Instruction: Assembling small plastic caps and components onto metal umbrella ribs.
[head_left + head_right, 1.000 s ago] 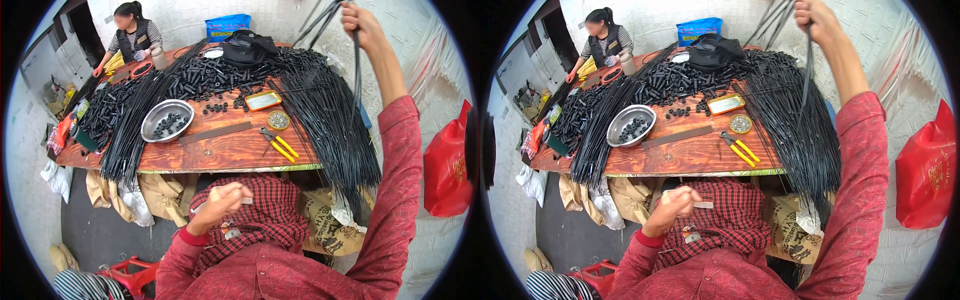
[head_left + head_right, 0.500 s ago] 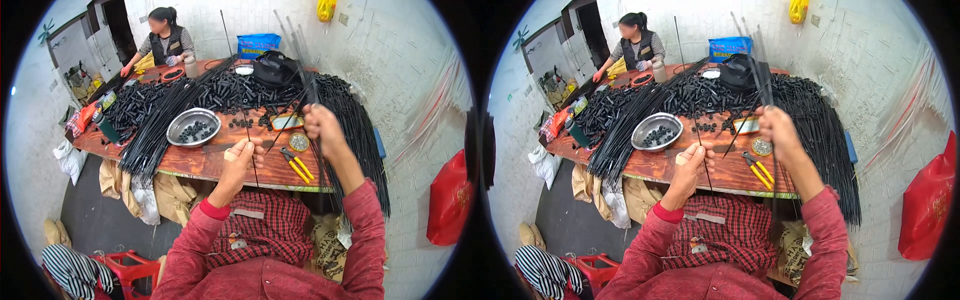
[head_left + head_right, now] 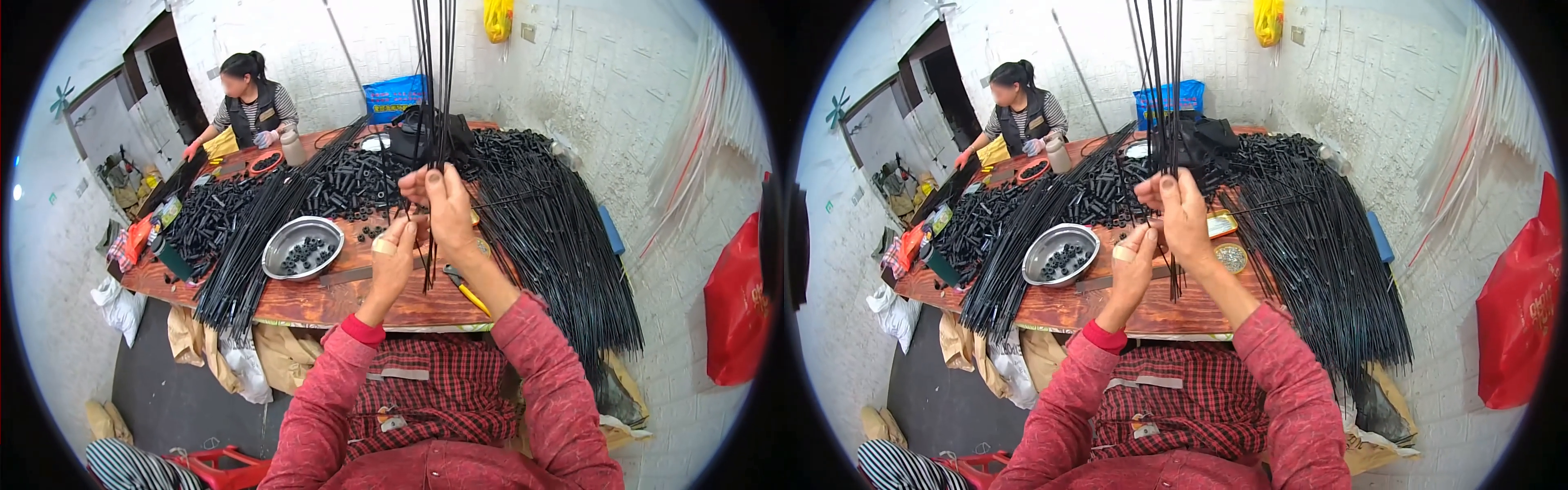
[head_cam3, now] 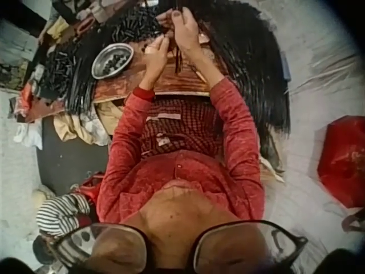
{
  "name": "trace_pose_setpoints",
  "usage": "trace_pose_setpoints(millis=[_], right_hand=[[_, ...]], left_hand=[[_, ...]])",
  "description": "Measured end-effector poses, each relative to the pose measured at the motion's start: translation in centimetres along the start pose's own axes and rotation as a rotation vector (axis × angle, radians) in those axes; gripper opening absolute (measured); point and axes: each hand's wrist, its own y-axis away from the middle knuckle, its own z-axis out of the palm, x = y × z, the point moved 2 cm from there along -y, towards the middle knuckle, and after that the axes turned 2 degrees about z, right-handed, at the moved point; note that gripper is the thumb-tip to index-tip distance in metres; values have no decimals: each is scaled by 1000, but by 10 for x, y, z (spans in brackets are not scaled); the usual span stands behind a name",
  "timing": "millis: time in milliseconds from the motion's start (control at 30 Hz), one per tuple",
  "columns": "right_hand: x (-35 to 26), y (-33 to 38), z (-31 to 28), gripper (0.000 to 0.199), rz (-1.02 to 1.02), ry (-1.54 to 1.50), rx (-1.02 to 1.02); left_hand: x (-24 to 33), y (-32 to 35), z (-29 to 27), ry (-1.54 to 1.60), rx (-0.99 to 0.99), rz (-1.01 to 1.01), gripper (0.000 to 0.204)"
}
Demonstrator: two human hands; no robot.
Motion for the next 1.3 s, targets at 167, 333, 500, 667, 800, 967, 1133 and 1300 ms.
trace_pose_setpoints(millis=[167,333,500,667,800,967,1133,1300], right_hand=[[61,53,-17,28,132,-139,86],[65,52,-12,28,66,-89,39],[27,68,-14,29,102,66,-45],[18,106,-15,34,252,-119,-80],[-10,129,-23,30,344,-83,-155],[-62,162,-29,28,313,-34,-246],[-109,205,-44,30,514,-66,-308],[-106,244,-49,31,636,-162,-353]], left_hand=[[-59,44,18,-236,123,61,18],[-26,40,17,-428,31,75,15],[13,53,24,-515,-57,102,22],[38,92,23,-412,-122,-15,20],[67,123,32,-337,-179,-85,17],[93,162,40,-207,-248,-68,15],[121,194,21,-27,-528,-323,24],[119,218,-4,264,-413,-613,30]])
